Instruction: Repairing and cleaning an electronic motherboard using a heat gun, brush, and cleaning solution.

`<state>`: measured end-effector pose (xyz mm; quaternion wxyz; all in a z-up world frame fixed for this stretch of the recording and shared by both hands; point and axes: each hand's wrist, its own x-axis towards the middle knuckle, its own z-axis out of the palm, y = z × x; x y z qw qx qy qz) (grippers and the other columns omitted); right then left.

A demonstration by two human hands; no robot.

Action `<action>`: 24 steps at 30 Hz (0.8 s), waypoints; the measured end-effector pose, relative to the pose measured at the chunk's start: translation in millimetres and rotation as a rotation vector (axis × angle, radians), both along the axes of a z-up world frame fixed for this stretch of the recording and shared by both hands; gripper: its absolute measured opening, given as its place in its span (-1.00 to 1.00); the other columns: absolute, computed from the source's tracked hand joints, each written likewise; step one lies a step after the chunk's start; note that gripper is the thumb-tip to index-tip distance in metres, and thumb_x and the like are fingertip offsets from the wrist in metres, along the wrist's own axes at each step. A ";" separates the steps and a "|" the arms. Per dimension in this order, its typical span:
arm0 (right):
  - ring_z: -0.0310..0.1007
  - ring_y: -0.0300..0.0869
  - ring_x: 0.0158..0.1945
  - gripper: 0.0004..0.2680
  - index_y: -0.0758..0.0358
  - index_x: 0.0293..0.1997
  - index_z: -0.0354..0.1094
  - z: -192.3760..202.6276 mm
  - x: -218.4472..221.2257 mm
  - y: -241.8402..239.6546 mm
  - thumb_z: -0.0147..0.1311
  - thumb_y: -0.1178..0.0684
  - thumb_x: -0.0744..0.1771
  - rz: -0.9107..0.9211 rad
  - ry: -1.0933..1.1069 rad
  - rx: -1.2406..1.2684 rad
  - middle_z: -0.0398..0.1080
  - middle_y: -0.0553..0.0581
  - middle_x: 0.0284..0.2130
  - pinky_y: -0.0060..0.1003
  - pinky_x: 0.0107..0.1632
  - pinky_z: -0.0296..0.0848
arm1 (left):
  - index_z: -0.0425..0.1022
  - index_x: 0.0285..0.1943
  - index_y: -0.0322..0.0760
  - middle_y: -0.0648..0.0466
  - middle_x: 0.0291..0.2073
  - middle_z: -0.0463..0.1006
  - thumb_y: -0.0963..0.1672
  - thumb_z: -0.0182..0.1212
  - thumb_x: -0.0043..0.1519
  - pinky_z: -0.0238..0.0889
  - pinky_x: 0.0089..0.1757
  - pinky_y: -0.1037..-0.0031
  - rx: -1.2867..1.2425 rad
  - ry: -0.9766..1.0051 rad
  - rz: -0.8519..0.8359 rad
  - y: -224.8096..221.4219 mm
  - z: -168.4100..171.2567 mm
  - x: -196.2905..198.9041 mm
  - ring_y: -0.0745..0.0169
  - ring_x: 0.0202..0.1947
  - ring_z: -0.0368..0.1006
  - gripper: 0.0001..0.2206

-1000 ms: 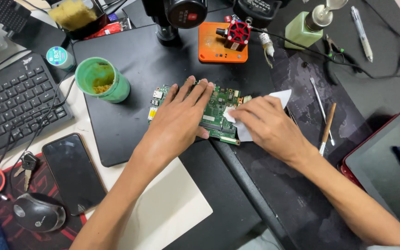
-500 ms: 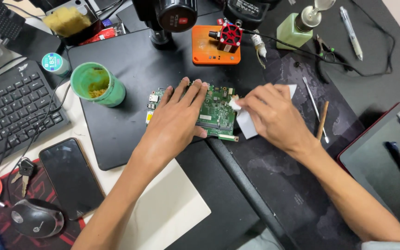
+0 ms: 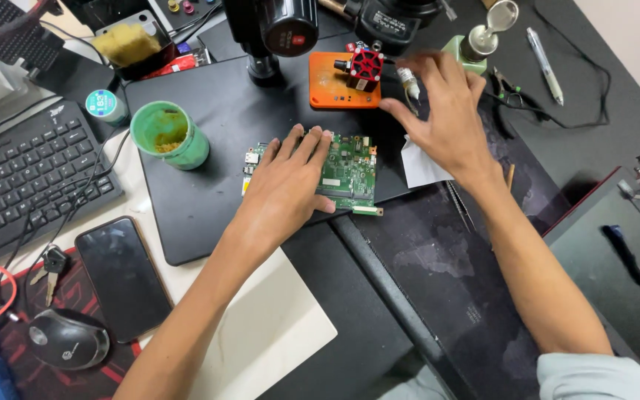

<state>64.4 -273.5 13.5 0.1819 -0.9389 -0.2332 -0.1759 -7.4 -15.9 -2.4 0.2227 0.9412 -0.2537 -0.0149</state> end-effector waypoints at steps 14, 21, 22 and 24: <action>0.40 -0.09 0.16 -0.61 0.20 0.20 0.38 25.4 -6.2 -0.9 0.26 -0.05 0.27 0.349 0.322 0.185 0.39 0.14 0.02 -0.17 0.27 0.27 | 0.14 0.42 -0.52 -0.21 0.39 0.19 0.01 0.49 -0.06 0.02 0.24 -0.07 -0.013 -0.068 0.024 0.2 -8.8 -3.1 -0.27 0.41 0.06 -0.10; 0.39 -0.05 0.20 -0.57 0.21 0.22 0.37 14.7 -26.5 -9.9 0.29 0.04 0.23 0.439 0.286 0.109 0.41 0.14 0.06 -0.11 0.30 0.19 | 0.13 0.43 -0.49 -0.19 0.40 0.18 0.01 0.49 -0.08 0.01 0.24 -0.06 0.027 -0.059 0.019 -2.7 -9.1 -1.1 -0.26 0.41 0.04 -0.09; 0.38 -0.09 0.21 -0.58 0.21 0.25 0.35 11.8 -25.3 -13.1 0.28 0.05 0.25 0.426 0.314 0.159 0.40 0.13 0.07 -0.16 0.31 0.22 | 0.13 0.43 -0.49 -0.19 0.40 0.18 0.01 0.49 -0.08 0.00 0.25 -0.06 0.026 -0.054 0.019 -3.2 -10.1 -1.6 -0.26 0.41 0.03 -0.08; 0.38 -0.12 0.22 -0.59 0.21 0.27 0.34 8.6 -22.0 -17.6 0.28 0.06 0.27 0.411 0.340 0.210 0.39 0.12 0.08 -0.22 0.32 0.24 | 0.12 0.44 -0.48 -0.19 0.40 0.17 0.01 0.49 -0.08 -0.01 0.25 -0.06 0.025 -0.051 0.018 -3.3 -10.5 -1.6 -0.26 0.42 0.02 -0.08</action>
